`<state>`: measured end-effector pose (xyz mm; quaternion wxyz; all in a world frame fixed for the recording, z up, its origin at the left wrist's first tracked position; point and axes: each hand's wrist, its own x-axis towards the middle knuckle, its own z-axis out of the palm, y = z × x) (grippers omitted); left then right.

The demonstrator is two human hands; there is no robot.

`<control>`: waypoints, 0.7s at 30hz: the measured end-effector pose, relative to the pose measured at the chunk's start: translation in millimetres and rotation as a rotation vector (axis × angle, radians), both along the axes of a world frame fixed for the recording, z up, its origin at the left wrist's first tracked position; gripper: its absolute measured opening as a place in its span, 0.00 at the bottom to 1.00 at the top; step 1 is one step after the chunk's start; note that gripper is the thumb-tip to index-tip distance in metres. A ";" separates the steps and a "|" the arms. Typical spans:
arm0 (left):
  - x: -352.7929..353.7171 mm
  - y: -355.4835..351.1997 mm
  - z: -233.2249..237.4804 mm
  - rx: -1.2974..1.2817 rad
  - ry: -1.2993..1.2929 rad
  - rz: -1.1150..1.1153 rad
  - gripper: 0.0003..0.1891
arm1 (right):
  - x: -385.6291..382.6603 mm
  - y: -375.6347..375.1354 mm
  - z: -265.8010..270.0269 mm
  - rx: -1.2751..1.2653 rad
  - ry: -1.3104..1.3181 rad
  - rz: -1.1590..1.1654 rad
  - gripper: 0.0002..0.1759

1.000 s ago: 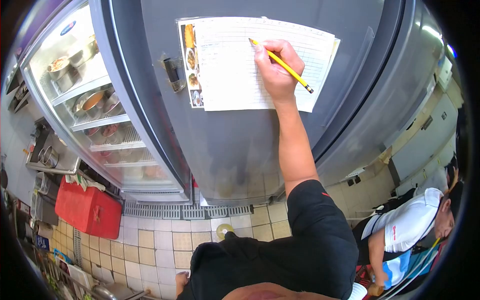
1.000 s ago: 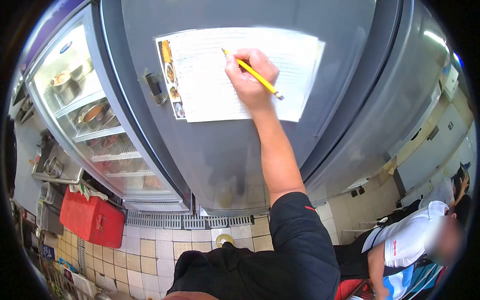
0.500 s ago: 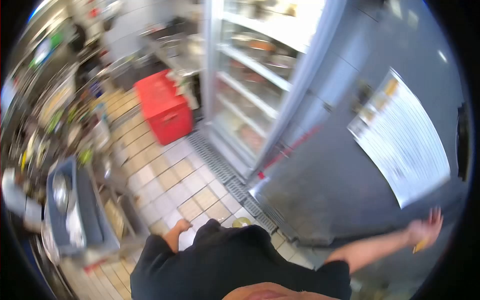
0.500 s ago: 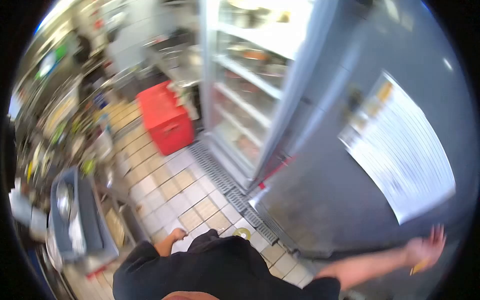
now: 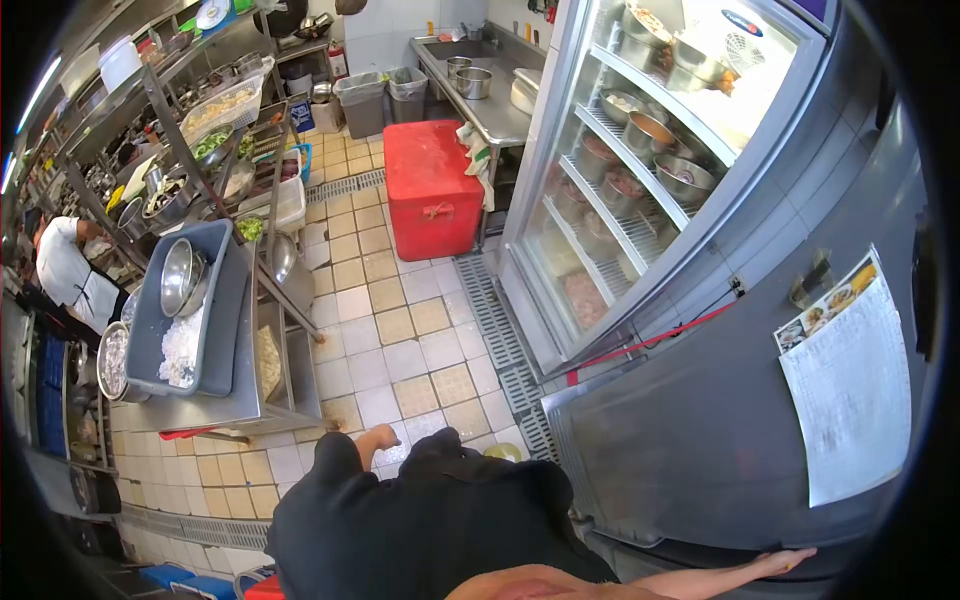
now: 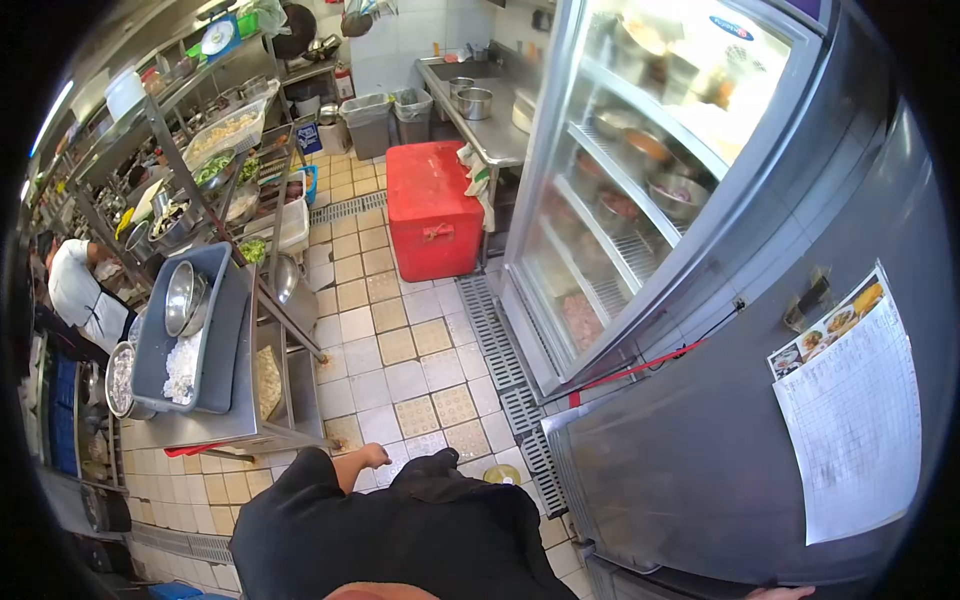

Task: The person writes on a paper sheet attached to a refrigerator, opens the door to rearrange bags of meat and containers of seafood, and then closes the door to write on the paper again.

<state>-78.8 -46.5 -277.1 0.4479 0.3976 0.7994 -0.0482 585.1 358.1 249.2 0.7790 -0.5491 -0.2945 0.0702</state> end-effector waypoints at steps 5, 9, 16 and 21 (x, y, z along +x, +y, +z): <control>-10.8 15.5 -15.9 0.029 0.013 -0.046 0.23 | 0.8 7.1 -1.4 0.039 -0.014 0.017 0.44; -23.8 45.4 -8.4 0.122 0.003 -0.053 0.22 | 23.6 17.9 -3.9 -0.095 0.040 -0.130 0.49; -25.6 79.7 23.5 0.213 -0.039 0.011 0.21 | 18.9 17.2 -1.7 0.080 0.153 0.021 0.50; -22.6 64.3 13.4 0.223 -0.101 0.110 0.21 | 2.8 5.2 6.4 0.111 0.180 0.192 0.51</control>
